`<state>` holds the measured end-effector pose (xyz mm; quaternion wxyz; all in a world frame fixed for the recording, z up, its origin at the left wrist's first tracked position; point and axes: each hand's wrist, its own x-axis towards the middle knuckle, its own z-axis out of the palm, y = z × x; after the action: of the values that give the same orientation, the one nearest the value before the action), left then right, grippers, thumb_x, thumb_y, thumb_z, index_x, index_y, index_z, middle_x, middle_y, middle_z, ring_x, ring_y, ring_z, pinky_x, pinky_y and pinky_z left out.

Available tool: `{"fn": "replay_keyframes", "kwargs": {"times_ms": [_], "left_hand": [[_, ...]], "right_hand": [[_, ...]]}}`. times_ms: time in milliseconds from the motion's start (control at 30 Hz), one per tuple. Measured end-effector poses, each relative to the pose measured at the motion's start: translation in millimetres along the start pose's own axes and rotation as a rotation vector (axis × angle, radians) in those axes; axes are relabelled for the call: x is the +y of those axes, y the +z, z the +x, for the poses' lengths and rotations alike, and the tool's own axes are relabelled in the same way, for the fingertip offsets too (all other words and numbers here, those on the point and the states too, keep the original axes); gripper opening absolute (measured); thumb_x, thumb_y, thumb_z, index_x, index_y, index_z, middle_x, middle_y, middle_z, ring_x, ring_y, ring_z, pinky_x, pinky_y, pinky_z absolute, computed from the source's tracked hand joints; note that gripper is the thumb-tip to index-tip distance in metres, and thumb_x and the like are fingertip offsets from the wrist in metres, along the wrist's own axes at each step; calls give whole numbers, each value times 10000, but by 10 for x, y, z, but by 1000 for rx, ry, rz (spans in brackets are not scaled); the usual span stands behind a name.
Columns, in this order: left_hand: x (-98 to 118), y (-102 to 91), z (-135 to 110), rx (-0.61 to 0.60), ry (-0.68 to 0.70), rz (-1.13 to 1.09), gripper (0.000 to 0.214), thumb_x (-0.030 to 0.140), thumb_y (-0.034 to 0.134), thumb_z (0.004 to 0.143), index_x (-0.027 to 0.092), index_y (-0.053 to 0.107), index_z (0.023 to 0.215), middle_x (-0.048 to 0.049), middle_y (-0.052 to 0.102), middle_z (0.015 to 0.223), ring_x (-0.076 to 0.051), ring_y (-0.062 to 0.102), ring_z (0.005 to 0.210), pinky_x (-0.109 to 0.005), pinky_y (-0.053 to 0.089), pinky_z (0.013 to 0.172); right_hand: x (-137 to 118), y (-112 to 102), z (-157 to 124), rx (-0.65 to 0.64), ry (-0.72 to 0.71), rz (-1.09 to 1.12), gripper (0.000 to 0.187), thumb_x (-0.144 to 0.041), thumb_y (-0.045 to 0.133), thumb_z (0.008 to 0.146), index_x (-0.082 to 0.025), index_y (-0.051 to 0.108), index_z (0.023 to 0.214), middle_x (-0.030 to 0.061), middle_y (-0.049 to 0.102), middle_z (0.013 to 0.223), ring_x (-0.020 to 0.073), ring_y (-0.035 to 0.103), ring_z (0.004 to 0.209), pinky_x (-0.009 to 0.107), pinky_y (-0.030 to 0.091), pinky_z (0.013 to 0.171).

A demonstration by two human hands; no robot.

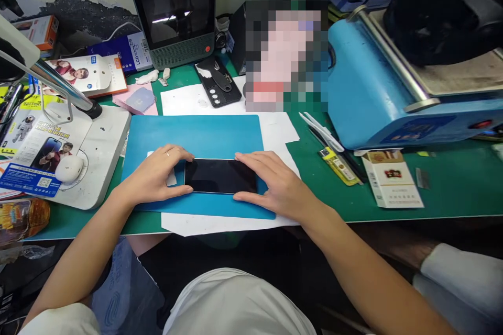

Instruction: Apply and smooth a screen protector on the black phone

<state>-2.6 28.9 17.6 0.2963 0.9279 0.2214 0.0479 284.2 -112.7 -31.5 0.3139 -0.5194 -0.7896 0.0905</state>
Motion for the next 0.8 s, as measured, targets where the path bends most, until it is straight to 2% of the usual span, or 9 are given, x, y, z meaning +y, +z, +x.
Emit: {"fn": "replay_keyframes", "kwargs": {"times_ms": [200,333,500,800], "left_hand": [[-5,-17,7,-4,-4,19,481,479,741,915,241,535,1279,-80,632,1336,-305,568,1258,-441,465,1021],[-16,-21,12,-2,6,3,465,467,748,908,244,543,1261,-73,640,1330,-300,566,1258,-435,469,1026],[-21,-25,16,3,17,7,450,470,748,910,248,550,1247,-74,642,1332,-298,566,1256,-436,472,1025],[-43,-19,19,16,37,7,443,455,761,903,255,539,1230,-67,647,1328,-288,570,1247,-438,472,1032]], "right_hand": [[11,-5,-2,-25,16,25,959,-493,725,909,-233,200,1669,168,678,1320,347,628,1211,544,565,1018],[28,-47,1,-79,25,44,982,-516,690,926,-241,127,1682,173,662,1344,346,618,1238,548,558,1036],[56,-73,-4,-117,50,75,966,-544,652,945,-269,96,1685,162,651,1369,347,611,1265,559,548,1050],[57,-58,-25,-112,118,143,936,-532,659,949,-305,124,1681,130,647,1396,330,588,1297,550,529,1083]]}}
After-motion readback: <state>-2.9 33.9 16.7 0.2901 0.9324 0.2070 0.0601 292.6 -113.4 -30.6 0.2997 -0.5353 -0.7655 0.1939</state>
